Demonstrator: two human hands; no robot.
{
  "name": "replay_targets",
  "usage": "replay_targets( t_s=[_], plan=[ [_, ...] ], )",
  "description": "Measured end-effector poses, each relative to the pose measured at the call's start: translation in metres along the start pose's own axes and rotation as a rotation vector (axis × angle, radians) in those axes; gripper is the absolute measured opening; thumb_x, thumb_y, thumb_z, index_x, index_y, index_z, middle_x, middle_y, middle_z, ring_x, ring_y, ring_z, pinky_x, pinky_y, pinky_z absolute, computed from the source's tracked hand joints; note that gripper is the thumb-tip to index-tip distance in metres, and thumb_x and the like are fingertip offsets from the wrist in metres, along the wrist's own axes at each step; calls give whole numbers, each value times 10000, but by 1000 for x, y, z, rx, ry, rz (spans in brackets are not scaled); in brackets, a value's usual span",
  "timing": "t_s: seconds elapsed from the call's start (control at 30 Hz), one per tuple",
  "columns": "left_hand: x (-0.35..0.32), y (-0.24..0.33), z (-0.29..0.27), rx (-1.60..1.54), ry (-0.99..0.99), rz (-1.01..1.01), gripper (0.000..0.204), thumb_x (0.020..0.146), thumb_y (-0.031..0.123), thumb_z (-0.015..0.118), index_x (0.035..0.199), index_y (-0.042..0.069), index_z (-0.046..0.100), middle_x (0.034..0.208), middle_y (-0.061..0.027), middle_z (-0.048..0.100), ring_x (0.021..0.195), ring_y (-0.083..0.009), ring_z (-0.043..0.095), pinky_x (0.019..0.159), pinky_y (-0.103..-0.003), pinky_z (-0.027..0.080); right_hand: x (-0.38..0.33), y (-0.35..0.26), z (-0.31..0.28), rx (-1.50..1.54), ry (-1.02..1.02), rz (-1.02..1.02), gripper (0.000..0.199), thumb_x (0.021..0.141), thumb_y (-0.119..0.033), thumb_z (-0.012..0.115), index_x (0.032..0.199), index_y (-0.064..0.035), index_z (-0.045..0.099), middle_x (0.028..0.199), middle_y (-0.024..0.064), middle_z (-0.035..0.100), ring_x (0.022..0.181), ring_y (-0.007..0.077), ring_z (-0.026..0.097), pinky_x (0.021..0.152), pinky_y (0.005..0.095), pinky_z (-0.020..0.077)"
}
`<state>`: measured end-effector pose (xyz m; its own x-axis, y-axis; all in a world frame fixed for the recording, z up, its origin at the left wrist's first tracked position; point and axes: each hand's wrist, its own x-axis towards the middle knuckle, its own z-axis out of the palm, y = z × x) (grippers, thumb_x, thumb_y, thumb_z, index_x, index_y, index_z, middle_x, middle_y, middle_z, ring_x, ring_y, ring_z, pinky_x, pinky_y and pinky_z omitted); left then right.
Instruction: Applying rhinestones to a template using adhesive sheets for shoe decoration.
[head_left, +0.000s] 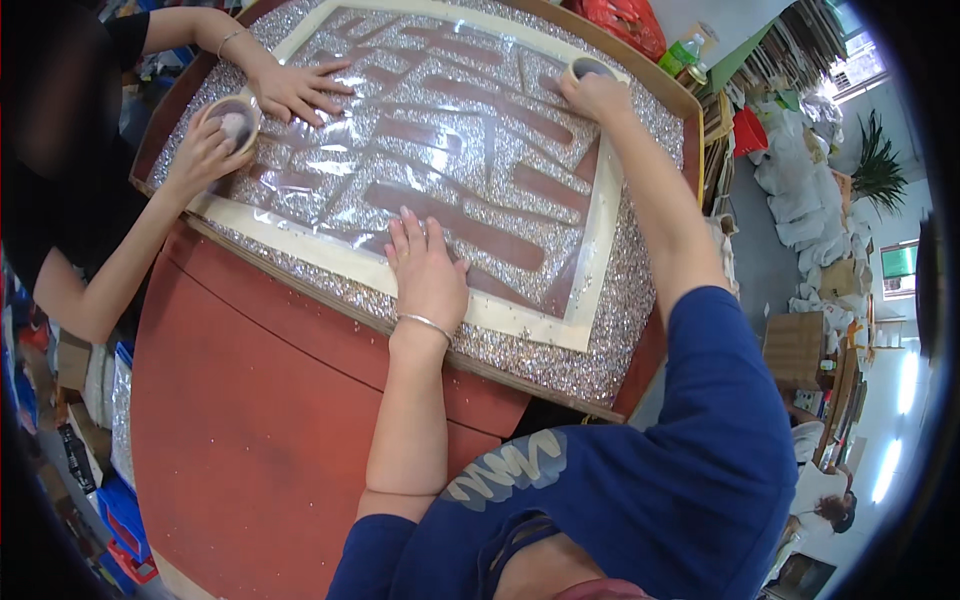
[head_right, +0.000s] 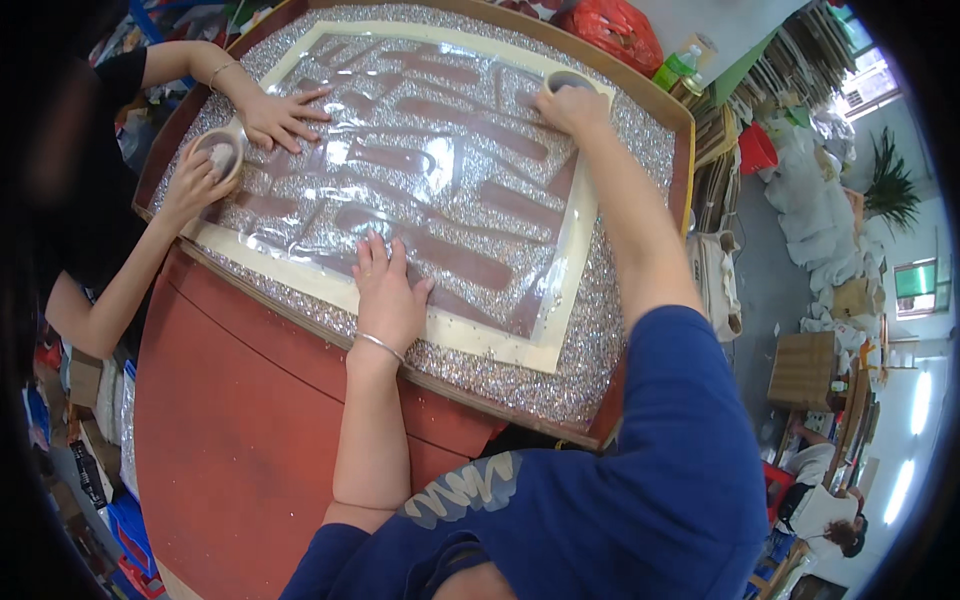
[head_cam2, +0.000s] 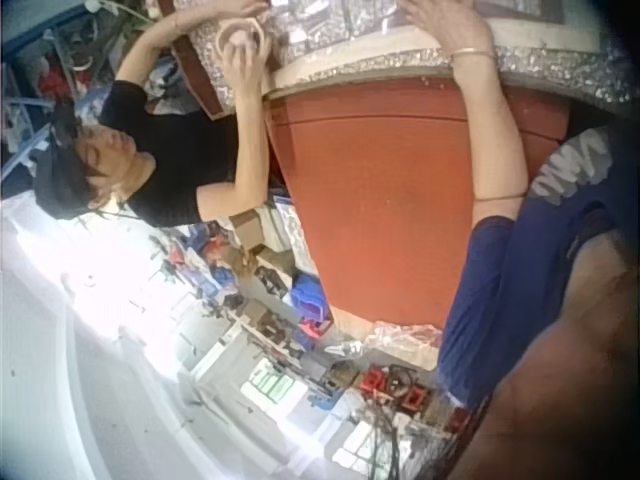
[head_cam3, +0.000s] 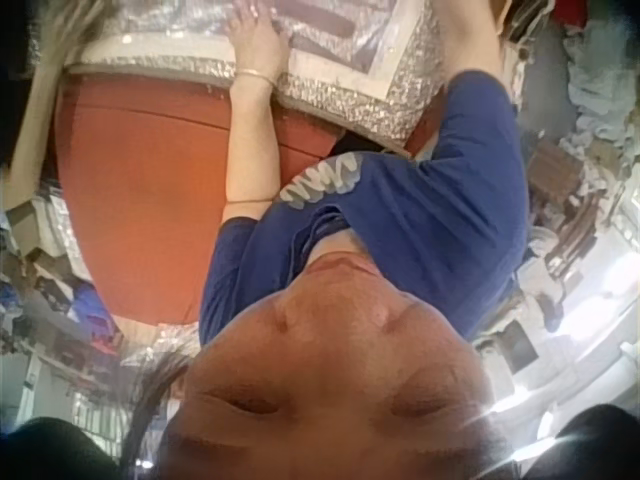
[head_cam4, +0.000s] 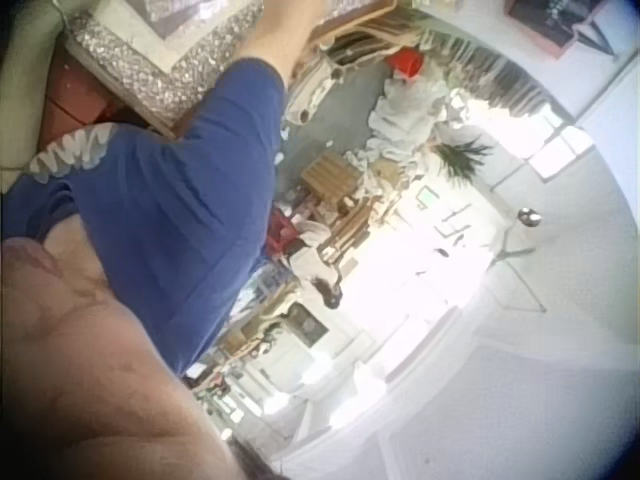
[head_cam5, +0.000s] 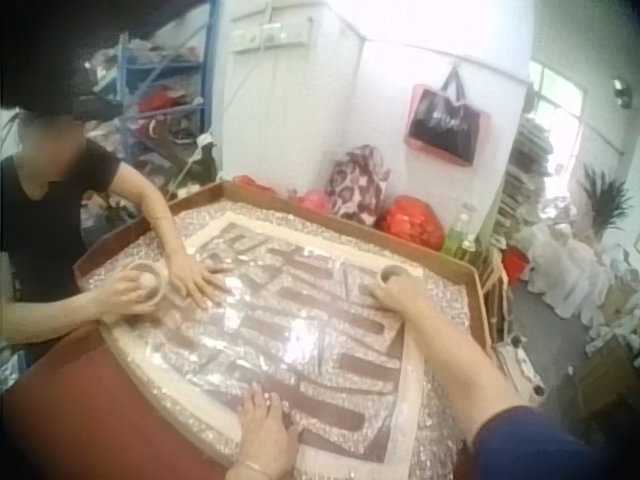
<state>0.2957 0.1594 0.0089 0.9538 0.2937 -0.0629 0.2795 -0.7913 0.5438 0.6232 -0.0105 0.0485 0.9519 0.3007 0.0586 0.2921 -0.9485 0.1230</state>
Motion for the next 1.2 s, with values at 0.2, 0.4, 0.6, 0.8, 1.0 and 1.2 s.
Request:
replay_targets(
  t_s=[0.2,0.4,0.6,0.8,1.0,1.2],
  plan=[
    [-5,4,5,71,1,-43,689,841,259,612,1347,-89,301,1445,-329,139,1357,-479,87,1091,-552,113,-31,-155,-26,301,-73,-373,644,814,-618,399,962,-69,701,1039,162,653,1005,274,618,908,366,433],
    [-1,7,8,111,-15,-72,727,859,326,583,1360,-99,273,1458,-326,98,1363,-477,53,1099,-542,84,12,-131,-7,298,10,-259,650,847,-594,322,943,-77,703,964,148,676,957,281,635,879,398,439],
    [1,6,8,107,-6,-64,761,847,378,597,1370,-76,281,1465,-306,110,1368,-461,63,1098,-543,101,34,-30,-3,41,-46,-32,582,864,-503,325,1022,-68,679,1087,134,648,1020,270,616,892,431,438],
    [-1,6,7,99,-21,-50,807,813,404,630,1375,-63,286,1468,-301,110,1370,-457,65,1096,-547,110,55,-146,-16,169,4,-178,487,811,-459,450,1045,-98,677,1089,135,648,1029,263,616,894,431,434],
    [-2,6,11,87,-35,-13,814,820,384,634,1371,-83,258,1439,-357,94,1341,-522,50,1070,-597,98,74,-221,-12,213,124,-349,488,806,-505,472,929,-94,705,970,135,680,928,283,650,869,414,461],
    [-2,5,4,91,-51,-37,811,825,383,628,1380,-74,254,1463,-315,91,1367,-471,39,1084,-572,92,53,-118,-5,232,114,-180,509,802,-519,458,907,-88,708,937,151,680,878,279,661,793,413,492]
  ],
)
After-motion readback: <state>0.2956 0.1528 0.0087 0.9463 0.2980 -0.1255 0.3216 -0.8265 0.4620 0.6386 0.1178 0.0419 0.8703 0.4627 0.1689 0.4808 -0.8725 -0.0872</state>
